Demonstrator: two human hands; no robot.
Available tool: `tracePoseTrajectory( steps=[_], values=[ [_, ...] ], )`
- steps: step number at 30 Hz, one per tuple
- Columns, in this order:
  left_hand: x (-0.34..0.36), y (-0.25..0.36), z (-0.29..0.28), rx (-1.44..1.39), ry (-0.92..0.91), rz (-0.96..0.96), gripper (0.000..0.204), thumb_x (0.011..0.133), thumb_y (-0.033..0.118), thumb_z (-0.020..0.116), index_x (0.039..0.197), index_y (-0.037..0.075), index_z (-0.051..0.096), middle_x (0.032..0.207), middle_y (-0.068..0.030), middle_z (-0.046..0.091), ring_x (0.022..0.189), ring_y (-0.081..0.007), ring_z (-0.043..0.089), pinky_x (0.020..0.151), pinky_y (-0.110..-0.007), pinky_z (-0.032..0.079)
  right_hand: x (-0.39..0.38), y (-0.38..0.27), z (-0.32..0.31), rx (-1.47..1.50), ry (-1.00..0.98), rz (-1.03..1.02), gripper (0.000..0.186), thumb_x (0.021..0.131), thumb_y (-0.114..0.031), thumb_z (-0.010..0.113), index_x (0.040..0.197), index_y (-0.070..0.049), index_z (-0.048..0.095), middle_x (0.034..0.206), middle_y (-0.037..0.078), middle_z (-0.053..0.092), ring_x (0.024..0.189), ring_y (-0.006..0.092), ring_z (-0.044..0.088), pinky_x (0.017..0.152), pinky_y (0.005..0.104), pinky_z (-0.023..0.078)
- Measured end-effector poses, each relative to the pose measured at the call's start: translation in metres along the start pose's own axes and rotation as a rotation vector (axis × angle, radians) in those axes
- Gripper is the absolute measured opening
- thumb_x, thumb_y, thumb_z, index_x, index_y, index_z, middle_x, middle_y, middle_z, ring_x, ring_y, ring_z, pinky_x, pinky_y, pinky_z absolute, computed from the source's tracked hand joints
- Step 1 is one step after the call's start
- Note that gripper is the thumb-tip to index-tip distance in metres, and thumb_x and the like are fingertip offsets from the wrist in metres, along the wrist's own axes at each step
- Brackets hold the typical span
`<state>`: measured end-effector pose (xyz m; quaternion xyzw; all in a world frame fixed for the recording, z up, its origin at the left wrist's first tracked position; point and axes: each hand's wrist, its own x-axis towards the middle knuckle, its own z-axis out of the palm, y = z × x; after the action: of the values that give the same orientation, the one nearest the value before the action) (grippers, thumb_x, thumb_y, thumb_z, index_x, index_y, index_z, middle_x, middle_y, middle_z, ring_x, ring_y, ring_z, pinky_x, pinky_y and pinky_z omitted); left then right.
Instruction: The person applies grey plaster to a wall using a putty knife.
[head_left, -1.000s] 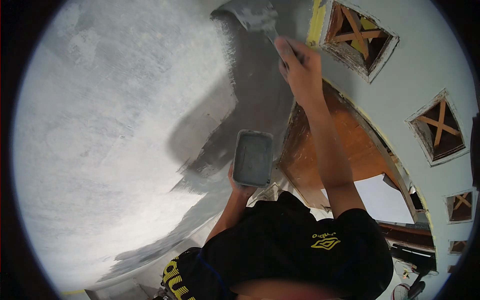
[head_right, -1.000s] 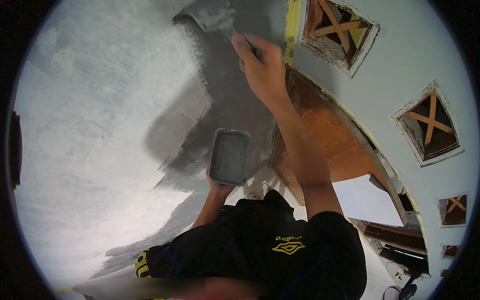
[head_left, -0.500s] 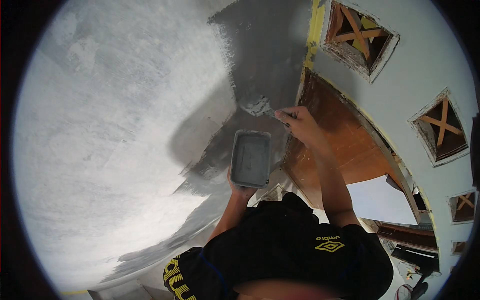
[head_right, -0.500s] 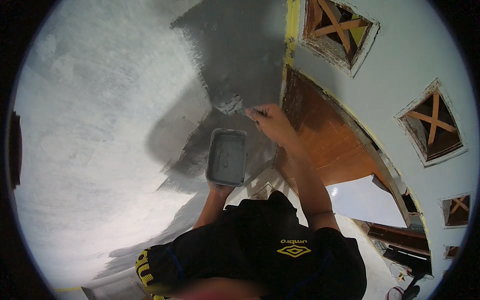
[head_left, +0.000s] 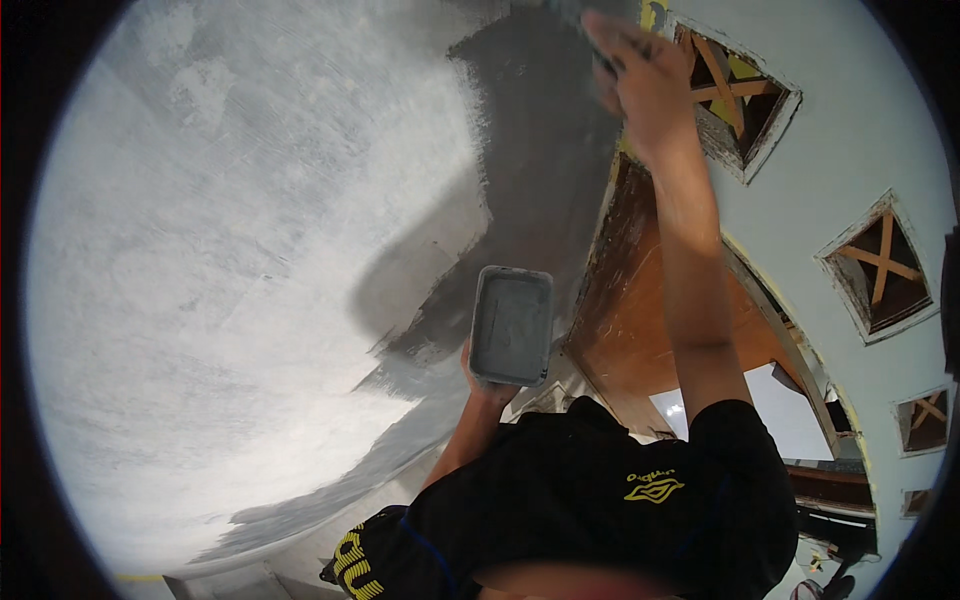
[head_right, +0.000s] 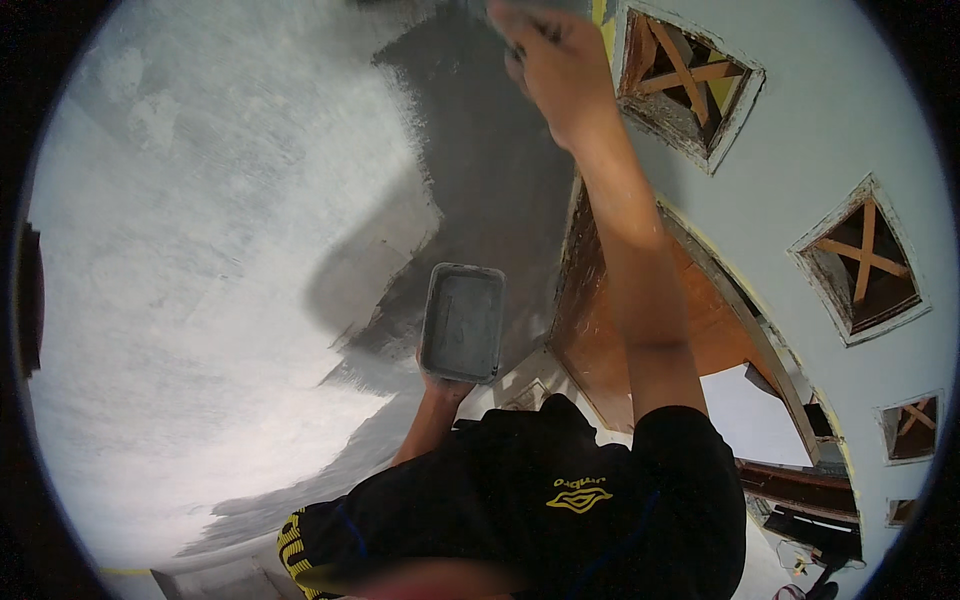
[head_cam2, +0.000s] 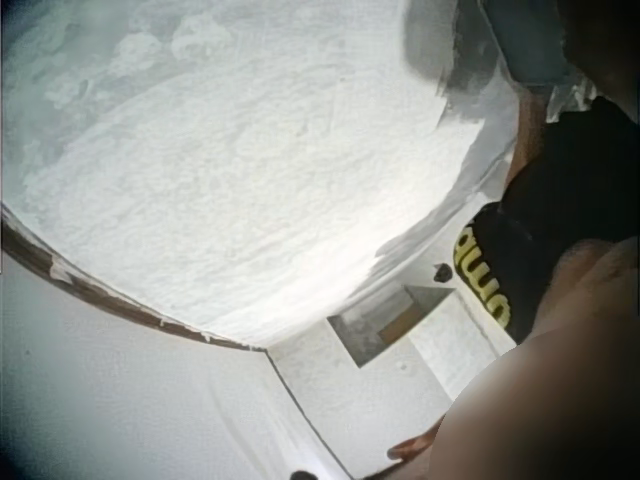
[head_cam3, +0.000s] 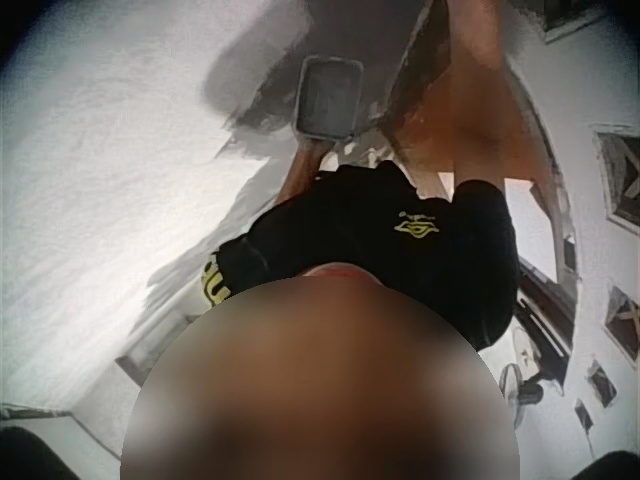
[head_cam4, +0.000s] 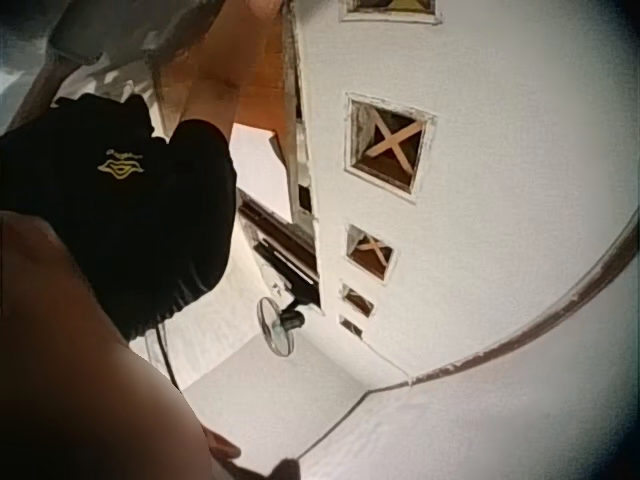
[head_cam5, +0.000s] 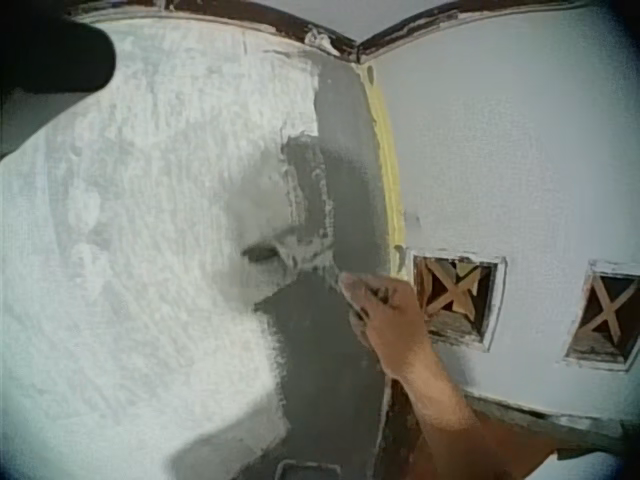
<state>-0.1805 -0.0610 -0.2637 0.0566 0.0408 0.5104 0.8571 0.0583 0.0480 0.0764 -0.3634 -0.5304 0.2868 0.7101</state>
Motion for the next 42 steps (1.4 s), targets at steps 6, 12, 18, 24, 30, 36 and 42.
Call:
tracePoseTrajectory(
  steps=[6, 12, 18, 24, 30, 36, 42],
  values=[
    [0.001, 0.003, -0.001, 0.011, 0.038, -0.028, 0.063, 0.096, 0.050, 0.053, 0.144, 0.011, 0.053, 0.143, -0.0155, 0.056, 0.127, -0.0373, 0.057, 0.102, -0.055, 0.051, 0.011, -0.013, 0.008, -0.155, 0.000, -0.088, 0.023, 0.093, -0.018, 0.065, 0.109, -0.004, 0.072, 0.073, 0.002, 0.059, 0.060, 0.0144, 0.055, 0.054, 0.0300, 0.044],
    [-0.007, 0.002, 0.007, -0.017, -0.017, -0.024, 0.060, 0.100, 0.045, 0.043, 0.144, 0.005, 0.051, 0.141, -0.0165, 0.057, 0.126, -0.0368, 0.059, 0.103, -0.053, 0.051, -0.071, 0.060, -0.017, -0.156, -0.011, 0.270, 0.031, 0.099, -0.029, 0.068, 0.106, 0.001, 0.074, 0.063, -0.007, 0.044, 0.059, 0.0028, 0.038, 0.053, 0.0224, 0.032],
    [-0.010, 0.009, -0.009, -0.034, -0.032, -0.045, 0.060, 0.101, 0.045, 0.041, 0.145, 0.005, 0.051, 0.142, -0.0166, 0.057, 0.126, -0.0370, 0.058, 0.104, -0.053, 0.050, -0.113, 0.088, -0.053, -0.426, -0.206, 0.435, 0.029, 0.099, -0.026, 0.067, 0.102, 0.002, 0.073, 0.064, -0.004, 0.043, 0.060, 0.0049, 0.038, 0.053, 0.0245, 0.033],
    [-0.007, 0.011, -0.003, -0.016, 0.023, -0.054, 0.060, 0.096, 0.049, 0.053, 0.141, 0.009, 0.056, 0.139, -0.0148, 0.059, 0.123, -0.0365, 0.060, 0.099, -0.054, 0.053, -0.101, 0.043, -0.073, -0.687, -0.069, 0.044, 0.028, 0.099, -0.022, 0.067, 0.109, 0.003, 0.072, 0.064, 0.006, 0.050, 0.060, 0.0102, 0.044, 0.057, 0.0297, 0.041],
    [-0.002, 0.015, 0.000, 0.043, 0.031, -0.044, 0.061, 0.097, 0.049, 0.050, 0.143, 0.010, 0.055, 0.140, -0.0147, 0.059, 0.124, -0.0348, 0.060, 0.101, -0.054, 0.052, -0.015, -0.057, -0.061, -1.281, -0.324, -0.739, 0.033, 0.091, -0.014, 0.067, 0.125, -0.012, 0.071, 0.090, 0.012, 0.070, 0.073, 0.0243, 0.065, 0.067, 0.0392, 0.052],
    [0.001, 0.017, 0.018, 0.068, -0.036, -0.046, 0.059, 0.098, 0.047, 0.049, 0.144, 0.009, 0.054, 0.141, -0.0145, 0.058, 0.126, -0.0348, 0.059, 0.102, -0.053, 0.050, 0.020, -0.090, -0.039, -1.688, -0.378, -0.963, 0.033, 0.089, -0.015, 0.067, 0.122, -0.019, 0.072, 0.099, 0.010, 0.069, 0.077, 0.0293, 0.069, 0.068, 0.0411, 0.054],
    [0.007, 0.016, 0.027, -0.021, -0.124, -0.169, 0.059, 0.098, 0.046, 0.050, 0.143, 0.009, 0.054, 0.143, -0.0148, 0.057, 0.128, -0.0354, 0.058, 0.104, -0.053, 0.050, 0.028, -0.120, -0.014, -1.959, -0.235, -0.859, 0.024, 0.092, -0.011, 0.057, 0.112, -0.006, 0.070, 0.086, 0.015, 0.069, 0.071, 0.0304, 0.073, 0.063, 0.0438, 0.058]
  ],
)
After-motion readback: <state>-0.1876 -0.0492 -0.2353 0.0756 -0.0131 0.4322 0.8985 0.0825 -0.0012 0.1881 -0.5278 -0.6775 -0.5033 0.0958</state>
